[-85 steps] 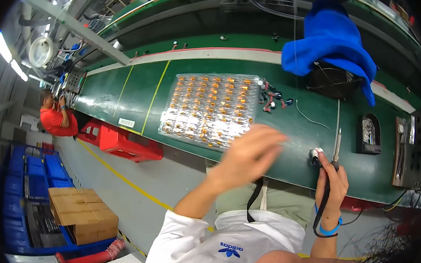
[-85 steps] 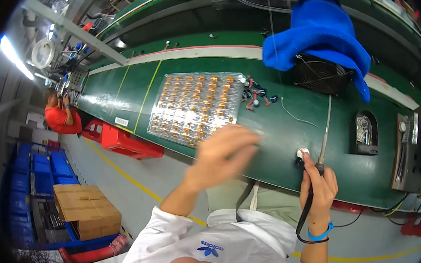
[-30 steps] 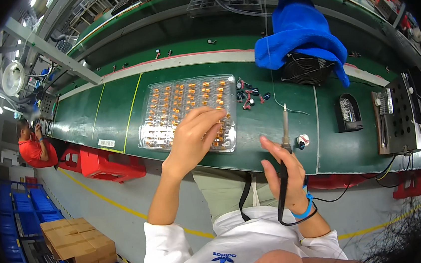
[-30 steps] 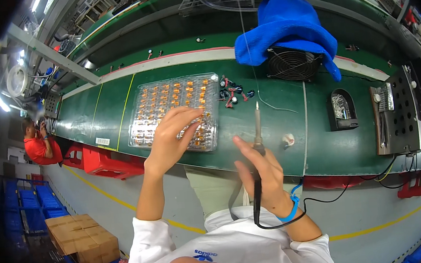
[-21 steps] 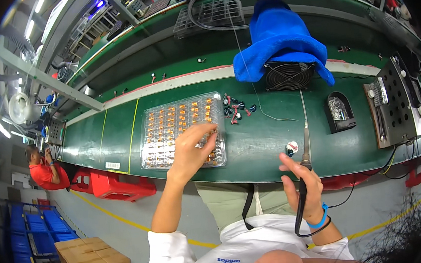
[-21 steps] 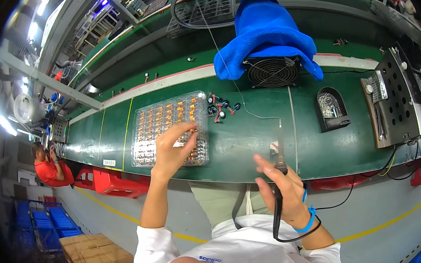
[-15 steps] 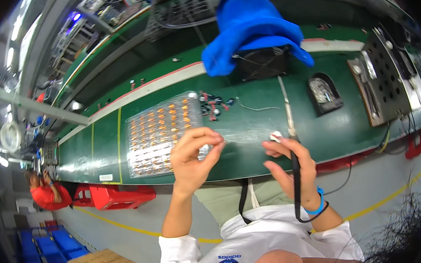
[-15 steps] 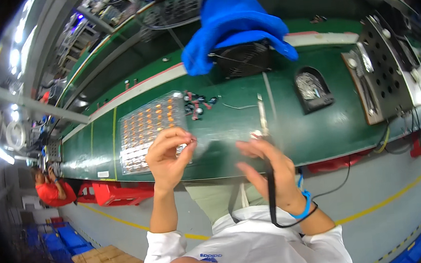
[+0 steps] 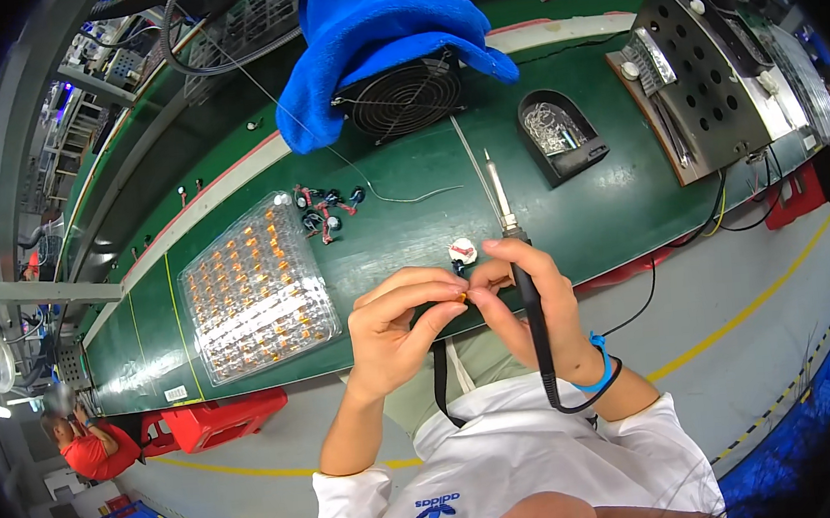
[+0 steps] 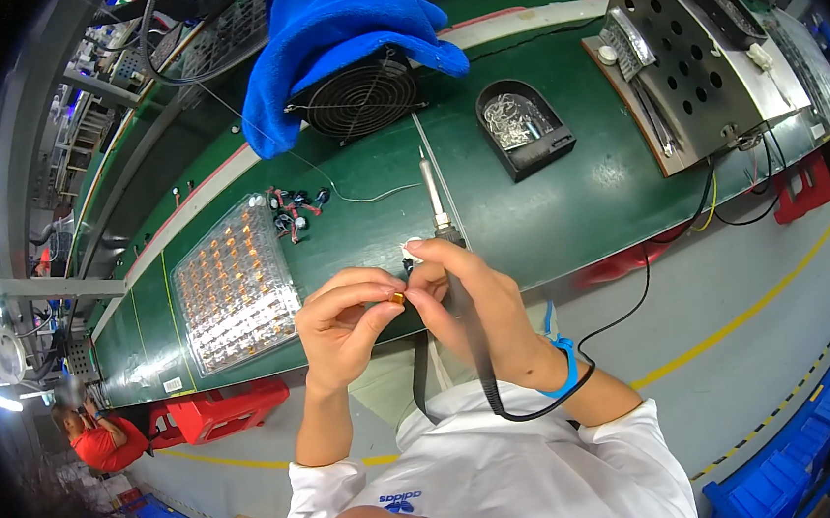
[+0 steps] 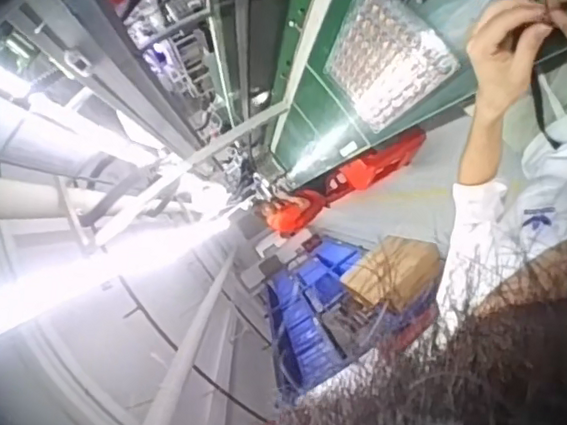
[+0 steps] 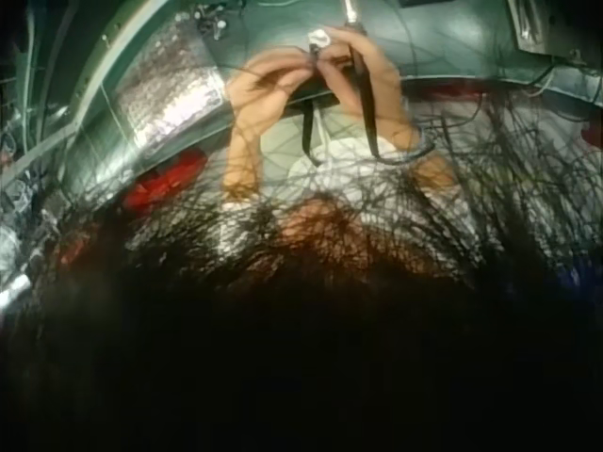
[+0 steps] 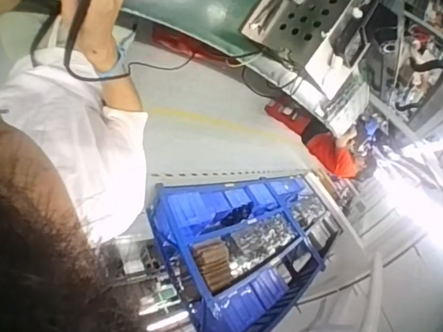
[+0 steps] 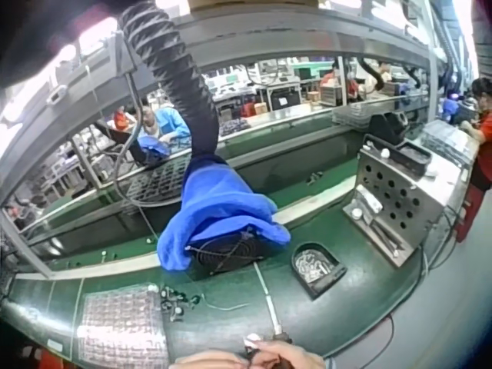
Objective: Soldering small electronic components onto a circular base at an industrial workstation.
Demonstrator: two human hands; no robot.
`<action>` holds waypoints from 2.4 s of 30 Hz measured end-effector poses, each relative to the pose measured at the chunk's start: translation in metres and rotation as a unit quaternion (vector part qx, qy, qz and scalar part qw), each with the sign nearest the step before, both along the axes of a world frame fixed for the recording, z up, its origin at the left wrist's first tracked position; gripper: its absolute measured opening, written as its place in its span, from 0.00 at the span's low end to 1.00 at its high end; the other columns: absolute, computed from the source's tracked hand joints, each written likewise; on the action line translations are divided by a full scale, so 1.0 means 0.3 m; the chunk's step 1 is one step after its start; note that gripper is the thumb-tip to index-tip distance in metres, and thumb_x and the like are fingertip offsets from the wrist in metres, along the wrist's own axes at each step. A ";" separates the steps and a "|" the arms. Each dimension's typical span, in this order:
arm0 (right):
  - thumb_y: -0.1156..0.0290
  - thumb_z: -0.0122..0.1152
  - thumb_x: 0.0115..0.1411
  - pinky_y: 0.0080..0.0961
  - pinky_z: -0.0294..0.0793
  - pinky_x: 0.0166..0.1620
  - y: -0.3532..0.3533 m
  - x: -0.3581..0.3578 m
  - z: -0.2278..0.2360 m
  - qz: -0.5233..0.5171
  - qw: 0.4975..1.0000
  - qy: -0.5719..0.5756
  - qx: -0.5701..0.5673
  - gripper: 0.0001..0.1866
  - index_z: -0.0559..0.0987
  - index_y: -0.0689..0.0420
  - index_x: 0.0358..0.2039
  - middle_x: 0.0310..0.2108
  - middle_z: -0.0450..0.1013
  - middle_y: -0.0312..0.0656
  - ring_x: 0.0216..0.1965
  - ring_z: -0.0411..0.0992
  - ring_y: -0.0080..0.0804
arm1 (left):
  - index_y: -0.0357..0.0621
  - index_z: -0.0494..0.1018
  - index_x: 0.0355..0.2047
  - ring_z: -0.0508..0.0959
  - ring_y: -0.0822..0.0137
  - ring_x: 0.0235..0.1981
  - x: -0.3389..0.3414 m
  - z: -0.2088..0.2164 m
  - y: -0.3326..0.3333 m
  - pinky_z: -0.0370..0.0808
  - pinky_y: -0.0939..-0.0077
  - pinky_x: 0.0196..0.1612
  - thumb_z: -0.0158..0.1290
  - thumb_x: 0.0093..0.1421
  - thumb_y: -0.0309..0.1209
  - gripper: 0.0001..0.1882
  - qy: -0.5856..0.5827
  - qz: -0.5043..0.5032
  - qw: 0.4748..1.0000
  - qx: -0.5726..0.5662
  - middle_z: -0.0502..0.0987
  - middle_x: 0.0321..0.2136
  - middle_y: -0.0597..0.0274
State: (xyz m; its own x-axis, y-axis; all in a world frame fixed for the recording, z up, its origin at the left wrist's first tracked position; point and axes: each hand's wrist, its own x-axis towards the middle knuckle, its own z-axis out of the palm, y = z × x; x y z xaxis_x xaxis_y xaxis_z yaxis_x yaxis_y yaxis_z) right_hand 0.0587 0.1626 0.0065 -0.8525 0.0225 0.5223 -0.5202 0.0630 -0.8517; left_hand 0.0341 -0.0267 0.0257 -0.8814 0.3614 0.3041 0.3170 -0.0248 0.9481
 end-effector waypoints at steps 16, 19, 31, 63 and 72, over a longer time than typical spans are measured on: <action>0.56 0.69 0.65 0.27 0.68 0.23 0.243 0.020 -0.094 -0.063 0.974 0.126 0.176 0.23 0.81 0.70 0.41 0.20 0.73 0.42 0.19 0.70 0.35 | 0.32 0.83 0.42 0.83 0.65 0.46 -0.104 -0.074 0.041 0.81 0.73 0.50 0.62 0.63 0.17 0.07 -0.105 0.069 0.992 -0.010 0.83 0.45 0.52; 0.63 0.72 0.62 0.27 0.67 0.22 0.230 0.017 -0.091 -0.067 0.977 0.119 0.163 0.19 0.81 0.69 0.39 0.18 0.72 0.42 0.17 0.69 0.35 | 0.31 0.82 0.42 0.83 0.65 0.45 -0.100 -0.080 0.038 0.81 0.74 0.51 0.61 0.63 0.16 0.07 -0.122 0.061 0.991 0.002 0.83 0.46 0.51; 0.71 0.79 0.49 0.27 0.64 0.21 0.238 -0.013 -0.099 -0.024 0.970 0.141 0.197 0.19 0.84 0.64 0.40 0.20 0.76 0.39 0.17 0.69 0.32 | 0.30 0.82 0.42 0.83 0.64 0.46 -0.103 -0.077 0.039 0.82 0.72 0.52 0.61 0.62 0.14 0.08 -0.143 0.064 0.987 0.017 0.82 0.46 0.49; 0.72 0.79 0.47 0.27 0.65 0.22 0.249 -0.010 -0.097 -0.012 0.971 0.140 0.191 0.19 0.84 0.63 0.40 0.21 0.76 0.41 0.17 0.69 0.34 | 0.29 0.80 0.42 0.83 0.64 0.45 -0.110 -0.072 0.040 0.82 0.73 0.50 0.61 0.62 0.13 0.09 -0.128 0.054 0.990 0.005 0.82 0.45 0.47; 0.65 0.74 0.59 0.26 0.67 0.22 0.246 -0.013 -0.097 -0.018 0.968 0.145 0.206 0.16 0.83 0.66 0.37 0.18 0.74 0.42 0.16 0.70 0.34 | 0.28 0.80 0.42 0.83 0.65 0.44 -0.110 -0.070 0.044 0.82 0.73 0.50 0.61 0.62 0.13 0.09 -0.128 0.053 0.990 0.009 0.82 0.45 0.47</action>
State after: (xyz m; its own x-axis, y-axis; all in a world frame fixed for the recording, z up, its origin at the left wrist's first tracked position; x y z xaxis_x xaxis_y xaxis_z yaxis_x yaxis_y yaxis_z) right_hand 0.0549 0.2365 -0.0227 -0.6717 -0.2123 0.7098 -0.7245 0.3883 -0.5695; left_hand 0.0011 -0.0135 0.0045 -0.9632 0.2592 0.0706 0.0672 -0.0217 0.9975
